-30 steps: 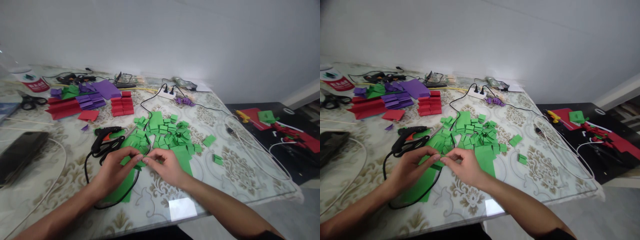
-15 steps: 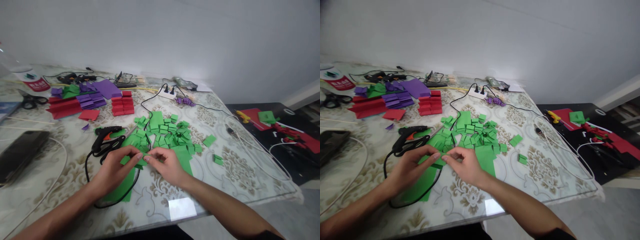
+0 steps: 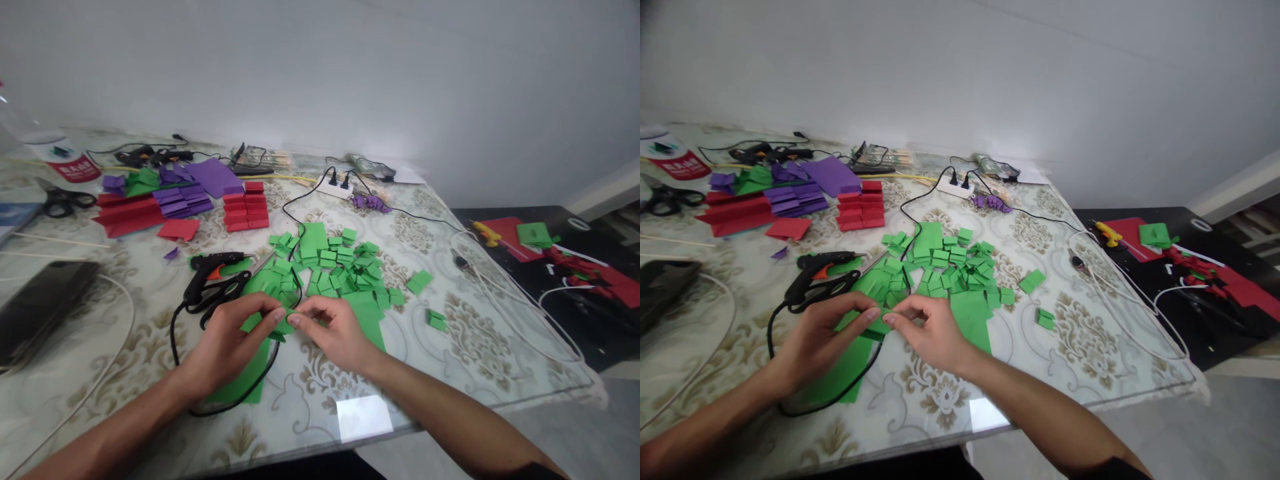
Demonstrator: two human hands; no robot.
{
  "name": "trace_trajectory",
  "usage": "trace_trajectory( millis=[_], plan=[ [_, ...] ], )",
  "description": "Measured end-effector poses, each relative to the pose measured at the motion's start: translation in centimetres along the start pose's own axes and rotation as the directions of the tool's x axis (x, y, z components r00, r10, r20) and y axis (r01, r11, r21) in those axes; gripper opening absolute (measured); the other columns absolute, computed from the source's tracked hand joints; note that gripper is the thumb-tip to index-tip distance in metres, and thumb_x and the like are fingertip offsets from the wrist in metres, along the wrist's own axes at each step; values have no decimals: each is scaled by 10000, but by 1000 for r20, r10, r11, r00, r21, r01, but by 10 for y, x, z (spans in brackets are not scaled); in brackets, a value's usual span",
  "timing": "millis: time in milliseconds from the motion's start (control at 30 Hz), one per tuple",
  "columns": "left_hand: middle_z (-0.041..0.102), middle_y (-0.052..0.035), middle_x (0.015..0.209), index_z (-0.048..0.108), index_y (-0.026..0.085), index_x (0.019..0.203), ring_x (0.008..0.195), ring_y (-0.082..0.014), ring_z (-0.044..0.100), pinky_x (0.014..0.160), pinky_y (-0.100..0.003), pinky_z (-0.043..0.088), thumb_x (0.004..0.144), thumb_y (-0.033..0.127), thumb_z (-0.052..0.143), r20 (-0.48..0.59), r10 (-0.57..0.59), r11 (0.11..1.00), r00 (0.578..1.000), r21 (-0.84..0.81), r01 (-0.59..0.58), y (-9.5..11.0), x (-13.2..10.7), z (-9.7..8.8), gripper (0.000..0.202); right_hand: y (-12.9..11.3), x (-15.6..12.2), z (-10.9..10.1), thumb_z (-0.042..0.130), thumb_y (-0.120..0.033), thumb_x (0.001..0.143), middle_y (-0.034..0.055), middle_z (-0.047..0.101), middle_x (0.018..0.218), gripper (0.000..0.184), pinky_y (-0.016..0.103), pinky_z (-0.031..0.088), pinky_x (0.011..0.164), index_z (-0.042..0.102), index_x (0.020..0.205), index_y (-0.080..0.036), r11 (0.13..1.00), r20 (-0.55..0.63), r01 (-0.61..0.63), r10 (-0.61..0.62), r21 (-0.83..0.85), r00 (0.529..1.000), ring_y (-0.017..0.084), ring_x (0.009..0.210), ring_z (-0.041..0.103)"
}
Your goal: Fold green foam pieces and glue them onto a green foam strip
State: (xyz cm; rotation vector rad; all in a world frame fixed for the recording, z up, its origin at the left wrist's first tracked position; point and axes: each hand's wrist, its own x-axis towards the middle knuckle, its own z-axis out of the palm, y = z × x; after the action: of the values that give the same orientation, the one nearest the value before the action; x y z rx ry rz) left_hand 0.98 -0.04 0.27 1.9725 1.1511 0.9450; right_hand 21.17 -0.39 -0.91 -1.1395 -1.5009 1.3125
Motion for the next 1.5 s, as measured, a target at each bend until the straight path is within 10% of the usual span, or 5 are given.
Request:
trace_trajectory(
  millis=[1133,1500],
  plan=[
    [611,13,652,707,188,750,638,-148,560,609,-238,451,887,479,634,65,-336,899,939,-273,341,4,10,-8,329,-4,-2,-4,779,-226,812,41,721,902,222,307,576,794,728,1027,-208,988,41,140,-143,72,989,165,820,697],
    [623,4,696,660,202,794,673,-168,596,641,-252,463,959,511,503,8,-264,963,965,-56,264,-3,11,-12,383,-2,2,-5,813,-292,812,30,730,848,217,303,573,776,754,1003,-208,979,14,33,-37,201,999,158,795,685]
  ],
)
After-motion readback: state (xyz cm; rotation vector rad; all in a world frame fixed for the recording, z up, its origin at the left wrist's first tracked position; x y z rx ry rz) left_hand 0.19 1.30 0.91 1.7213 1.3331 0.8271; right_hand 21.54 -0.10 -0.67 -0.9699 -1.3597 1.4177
